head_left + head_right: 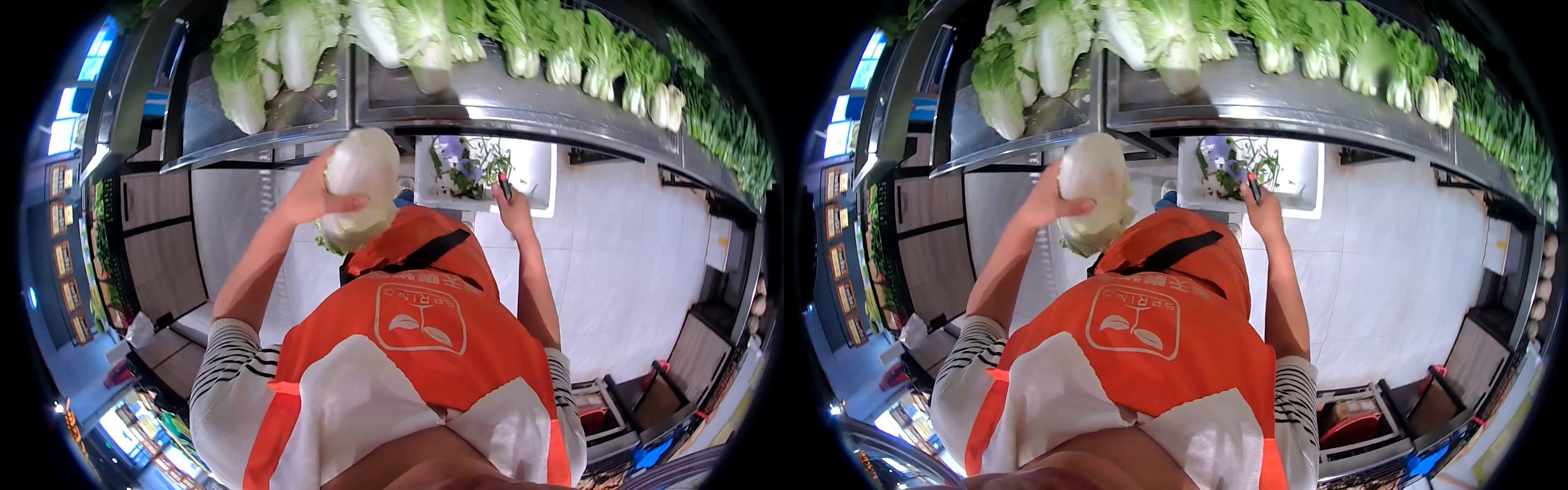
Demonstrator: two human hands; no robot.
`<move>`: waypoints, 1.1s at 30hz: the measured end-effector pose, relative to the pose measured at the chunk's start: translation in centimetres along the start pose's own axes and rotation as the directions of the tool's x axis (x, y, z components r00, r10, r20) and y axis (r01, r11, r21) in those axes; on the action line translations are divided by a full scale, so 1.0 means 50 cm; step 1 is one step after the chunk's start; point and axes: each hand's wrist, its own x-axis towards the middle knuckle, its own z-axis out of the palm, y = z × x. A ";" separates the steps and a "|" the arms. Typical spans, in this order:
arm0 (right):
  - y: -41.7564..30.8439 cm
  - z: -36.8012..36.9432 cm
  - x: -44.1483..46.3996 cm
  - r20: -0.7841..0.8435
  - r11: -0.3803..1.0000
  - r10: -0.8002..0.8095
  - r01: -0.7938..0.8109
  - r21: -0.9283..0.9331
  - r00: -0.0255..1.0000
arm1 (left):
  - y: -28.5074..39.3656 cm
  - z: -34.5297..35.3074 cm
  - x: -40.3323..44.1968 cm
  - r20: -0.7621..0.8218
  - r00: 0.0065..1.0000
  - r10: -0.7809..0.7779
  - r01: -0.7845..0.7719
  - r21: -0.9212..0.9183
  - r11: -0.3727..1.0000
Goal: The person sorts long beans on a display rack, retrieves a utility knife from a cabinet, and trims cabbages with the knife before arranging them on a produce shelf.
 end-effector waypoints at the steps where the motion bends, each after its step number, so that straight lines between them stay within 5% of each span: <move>1: -0.031 -0.006 -0.009 0.259 0.855 0.371 -0.436 0.280 0.892 | -0.003 -0.028 -0.002 -0.037 0.999 0.027 -0.029 -0.035 0.999; 6: -0.028 0.027 -0.049 0.290 0.770 0.449 -0.531 0.354 0.845 | -0.019 -0.161 -0.016 -0.334 0.942 0.042 -0.073 -0.080 0.994; 8: -0.014 0.048 -0.056 0.283 0.810 0.482 -0.544 0.217 0.830 | -0.023 -0.204 -0.014 -0.453 0.889 0.060 -0.109 -0.083 0.991; 12: -0.043 0.074 -0.049 0.292 0.814 0.488 -0.550 0.187 0.823 | 0.031 -0.291 0.034 -0.450 0.823 0.347 -0.168 0.390 0.905; 15: -0.071 0.095 -0.036 0.256 0.832 0.462 -0.515 0.205 0.849 | 0.142 -0.282 0.107 -0.152 0.816 0.557 -0.191 0.840 0.509; 16: -0.082 0.102 -0.032 0.233 0.838 0.460 -0.505 0.207 0.857 | 0.136 -0.290 0.148 0.045 0.746 0.665 -0.332 0.890 0.313; 18: -0.089 0.120 -0.031 0.215 0.838 0.457 -0.499 0.222 0.863 | 0.132 -0.256 0.223 0.340 0.707 0.620 -0.444 0.896 0.014; 20: -0.092 0.139 -0.037 0.170 0.843 0.467 -0.495 0.212 0.868 | 0.099 -0.200 0.303 0.592 0.714 0.374 -0.445 0.796 -0.410; 22: -0.075 0.160 -0.056 0.121 0.836 0.486 -0.501 0.227 0.866 | -0.008 -0.173 0.405 0.763 0.563 0.317 -0.489 0.617 -0.617; 25: -0.033 0.196 -0.094 0.036 0.860 0.478 -0.476 0.186 0.877 | -0.070 -0.128 0.487 0.829 0.555 0.063 -0.614 0.460 -0.642; 32: -0.076 0.215 -0.156 0.093 0.743 0.629 -0.632 0.221 0.772 | -0.108 -0.100 0.529 0.885 0.369 0.285 -0.511 0.449 -0.733; 33: -0.077 0.219 -0.154 0.090 0.757 0.619 -0.623 0.197 0.780 | -0.112 -0.093 0.535 0.877 0.417 0.239 -0.495 0.439 -0.749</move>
